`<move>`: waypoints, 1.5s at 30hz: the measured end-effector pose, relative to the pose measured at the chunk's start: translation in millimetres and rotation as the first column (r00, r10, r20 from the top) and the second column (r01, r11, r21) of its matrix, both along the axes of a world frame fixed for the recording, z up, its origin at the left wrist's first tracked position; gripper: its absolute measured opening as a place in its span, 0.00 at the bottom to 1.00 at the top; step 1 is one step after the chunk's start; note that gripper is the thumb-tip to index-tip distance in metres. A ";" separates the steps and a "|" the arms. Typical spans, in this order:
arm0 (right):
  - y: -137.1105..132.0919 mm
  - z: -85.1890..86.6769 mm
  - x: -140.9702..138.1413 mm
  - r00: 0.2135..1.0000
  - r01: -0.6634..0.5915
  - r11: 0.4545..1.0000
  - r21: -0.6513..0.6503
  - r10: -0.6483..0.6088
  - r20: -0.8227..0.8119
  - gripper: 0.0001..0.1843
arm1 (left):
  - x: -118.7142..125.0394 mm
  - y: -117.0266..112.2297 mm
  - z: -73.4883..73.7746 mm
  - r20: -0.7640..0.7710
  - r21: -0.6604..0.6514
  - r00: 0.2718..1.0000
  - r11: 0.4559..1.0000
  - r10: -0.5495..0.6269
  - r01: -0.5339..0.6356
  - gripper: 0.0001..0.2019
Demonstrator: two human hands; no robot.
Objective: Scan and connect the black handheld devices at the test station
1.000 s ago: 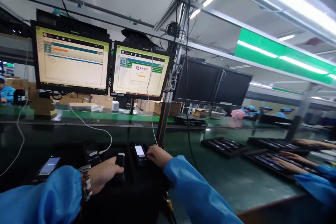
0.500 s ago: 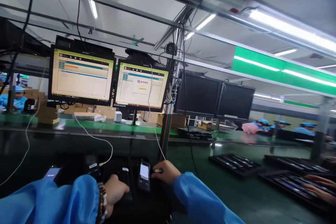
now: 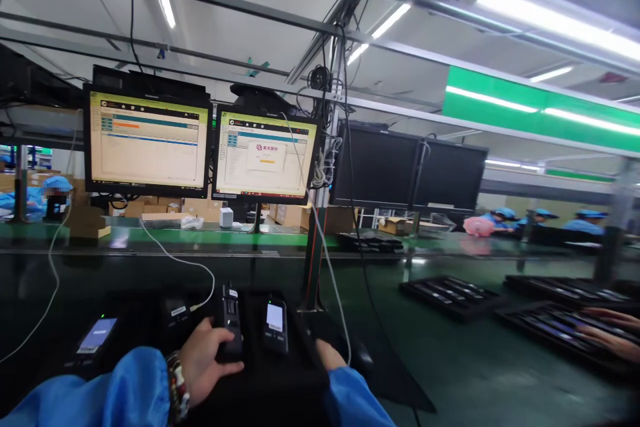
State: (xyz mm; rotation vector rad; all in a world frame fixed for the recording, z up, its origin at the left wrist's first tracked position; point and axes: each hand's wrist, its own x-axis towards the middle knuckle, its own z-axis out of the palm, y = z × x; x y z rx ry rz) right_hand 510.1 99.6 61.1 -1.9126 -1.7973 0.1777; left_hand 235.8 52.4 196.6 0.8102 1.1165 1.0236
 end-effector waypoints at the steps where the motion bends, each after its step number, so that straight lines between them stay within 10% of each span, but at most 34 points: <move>1: 2.5 7.7 6.5 0.999 0.031 1.000 0.006 -0.031 -0.014 0.11 | -2.6 -0.2 3.5 0.013 0.012 1.000 1.000 -0.009 0.009 0.17; 4: 1.3 48.2 17.2 0.983 0.086 0.990 0.109 -0.067 -0.171 0.22 | -9.6 2.4 7.7 0.037 0.087 0.999 0.996 -0.032 0.029 0.22; 7: -18.9 100.2 2.5 0.874 -0.088 0.953 0.290 0.213 -0.437 0.22 | -12.0 5.8 10.0 0.033 0.168 0.996 0.983 -0.080 0.074 0.24; 12: -57.8 153.9 -46.9 0.620 -0.370 0.910 0.188 0.392 -0.680 0.13 | -6.9 7.4 13.7 0.010 0.243 0.986 0.957 -0.164 0.157 0.26; 19: -76.4 158.3 -55.5 0.388 -0.296 0.935 0.198 0.307 -0.869 0.18 | -3.9 10.2 1.7 0.088 0.204 0.980 0.966 -0.179 0.158 0.30; 45: -59.8 157.8 -33.6 0.258 -0.419 0.906 0.069 0.192 -0.947 0.22 | -11.0 14.5 0.4 0.083 0.264 0.988 0.959 -0.131 0.105 0.41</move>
